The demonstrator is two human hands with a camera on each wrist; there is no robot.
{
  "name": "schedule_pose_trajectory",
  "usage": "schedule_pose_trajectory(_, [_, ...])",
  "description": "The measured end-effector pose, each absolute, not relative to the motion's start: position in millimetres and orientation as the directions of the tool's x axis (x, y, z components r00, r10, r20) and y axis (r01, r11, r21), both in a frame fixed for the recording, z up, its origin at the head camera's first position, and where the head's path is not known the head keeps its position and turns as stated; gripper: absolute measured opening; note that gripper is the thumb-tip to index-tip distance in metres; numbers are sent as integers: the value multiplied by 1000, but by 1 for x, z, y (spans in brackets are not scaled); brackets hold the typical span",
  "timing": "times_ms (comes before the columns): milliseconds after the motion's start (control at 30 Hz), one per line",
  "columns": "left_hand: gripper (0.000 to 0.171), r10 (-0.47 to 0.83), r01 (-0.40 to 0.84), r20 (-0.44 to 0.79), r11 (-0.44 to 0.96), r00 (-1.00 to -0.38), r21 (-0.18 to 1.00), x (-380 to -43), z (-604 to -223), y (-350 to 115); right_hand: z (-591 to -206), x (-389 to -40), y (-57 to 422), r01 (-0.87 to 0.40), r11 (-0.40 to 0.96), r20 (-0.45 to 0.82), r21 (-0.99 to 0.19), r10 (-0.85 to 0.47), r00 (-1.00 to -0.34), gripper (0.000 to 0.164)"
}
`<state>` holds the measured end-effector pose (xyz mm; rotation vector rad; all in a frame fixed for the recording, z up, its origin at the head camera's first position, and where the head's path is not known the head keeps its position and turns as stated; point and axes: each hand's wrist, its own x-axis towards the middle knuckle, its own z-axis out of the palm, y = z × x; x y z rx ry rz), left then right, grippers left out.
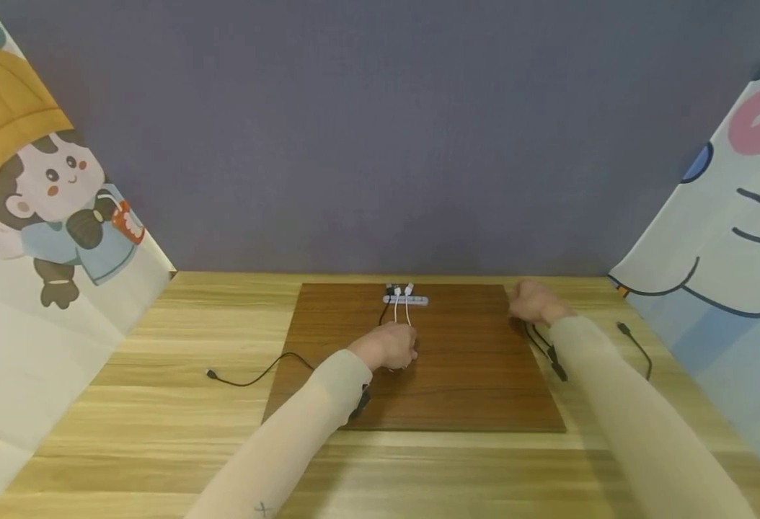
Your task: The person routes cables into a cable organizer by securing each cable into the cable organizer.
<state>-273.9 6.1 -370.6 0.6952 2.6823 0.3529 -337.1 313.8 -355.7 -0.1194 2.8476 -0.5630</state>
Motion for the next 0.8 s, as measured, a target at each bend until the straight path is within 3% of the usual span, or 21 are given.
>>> schedule_pose_trajectory(100, [14,508,427,-255,848,-823,312,-274,-370,8,-353,-336,311,-62,917,-182,-394,-143,-973,16])
schedule_pose_trajectory(200, [13,506,422,-254,848,-824,320,-274,-370,8,-351,-334,307,-114,918,-132,-380,-176,-975,13])
schedule_pose_trajectory(667, [31,468,400,-178,860,-866,317,-266,-371,4,-342,-324,264,-273,891,-60,-363,-314,-947,20])
schedule_pose_trajectory(800, [24,447,377,-150,860,-882,343,-264,-372,2,-342,-319,252,-303,885,-49,-354,-341,-939,18])
